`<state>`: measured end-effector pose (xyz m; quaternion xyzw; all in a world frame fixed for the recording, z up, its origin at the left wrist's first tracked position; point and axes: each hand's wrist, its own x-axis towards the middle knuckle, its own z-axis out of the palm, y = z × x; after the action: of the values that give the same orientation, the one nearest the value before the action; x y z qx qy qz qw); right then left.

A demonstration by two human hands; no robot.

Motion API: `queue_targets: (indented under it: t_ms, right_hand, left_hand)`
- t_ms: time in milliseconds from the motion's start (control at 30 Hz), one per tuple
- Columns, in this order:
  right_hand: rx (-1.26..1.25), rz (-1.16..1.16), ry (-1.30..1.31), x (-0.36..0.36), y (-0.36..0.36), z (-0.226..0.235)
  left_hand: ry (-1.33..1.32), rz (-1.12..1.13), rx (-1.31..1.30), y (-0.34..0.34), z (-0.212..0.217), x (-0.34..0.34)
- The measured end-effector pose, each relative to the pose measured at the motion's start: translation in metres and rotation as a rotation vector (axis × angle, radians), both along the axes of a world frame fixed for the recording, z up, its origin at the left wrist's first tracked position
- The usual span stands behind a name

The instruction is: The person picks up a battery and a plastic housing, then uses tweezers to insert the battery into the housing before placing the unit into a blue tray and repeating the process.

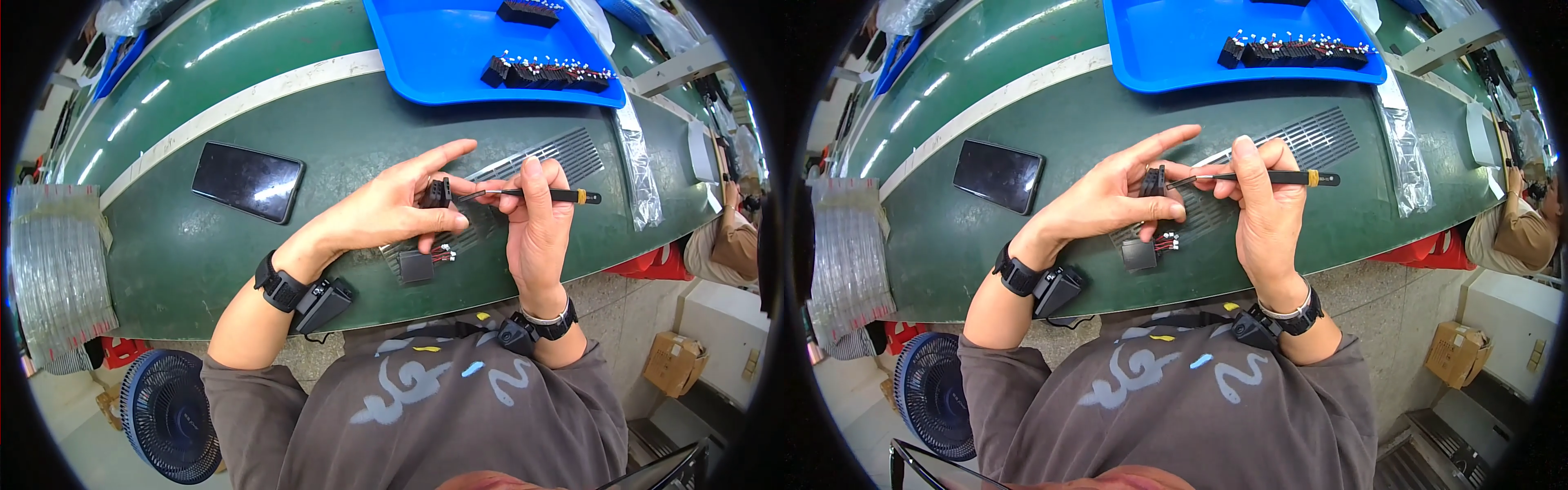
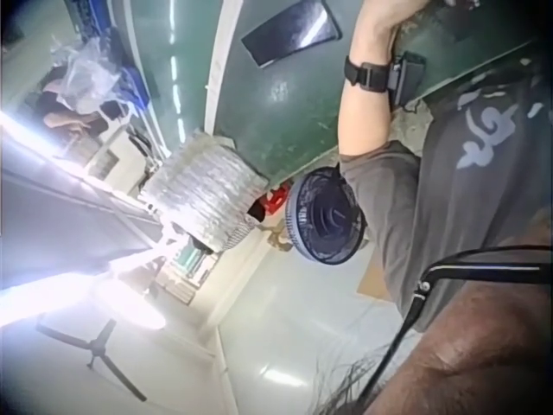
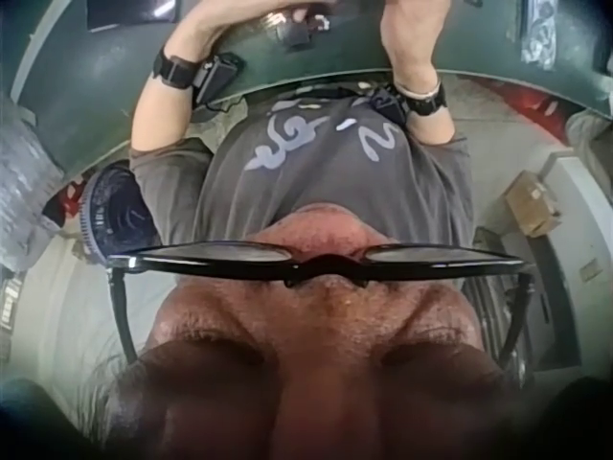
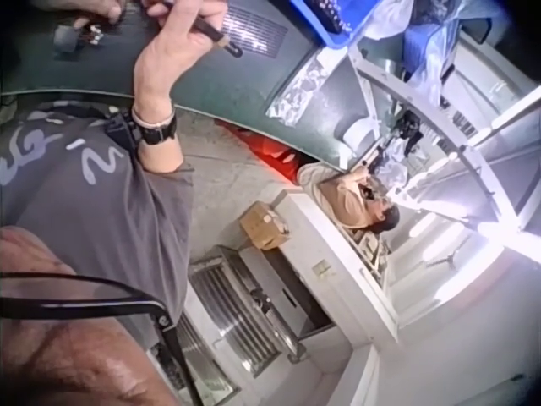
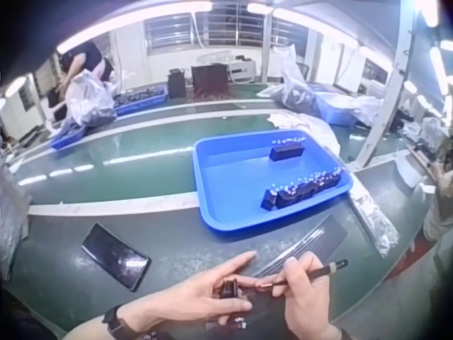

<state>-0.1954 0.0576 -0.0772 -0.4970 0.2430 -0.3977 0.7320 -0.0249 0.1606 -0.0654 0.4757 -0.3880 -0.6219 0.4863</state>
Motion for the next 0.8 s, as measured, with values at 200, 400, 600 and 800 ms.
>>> queue_targets:
  t_ms: [200,400,600,800]
  right_hand:
    - [-0.008,0.004,0.042,0.0,0.0,0.002]
    - [0.012,0.059,0.031,0.002,0.0,0.004]
    - [0.064,0.092,0.081,0.003,0.002,0.004]
    - [0.049,0.137,0.135,0.001,0.001,0.006]
  left_hand:
    - [-0.249,0.024,-0.183,-0.002,-0.009,0.001]
    - [-0.346,0.008,-0.245,0.001,-0.017,-0.002]
    - [-0.407,-0.105,-0.122,0.002,-0.004,-0.002]
    - [-0.38,-0.084,-0.187,0.002,-0.012,-0.003]
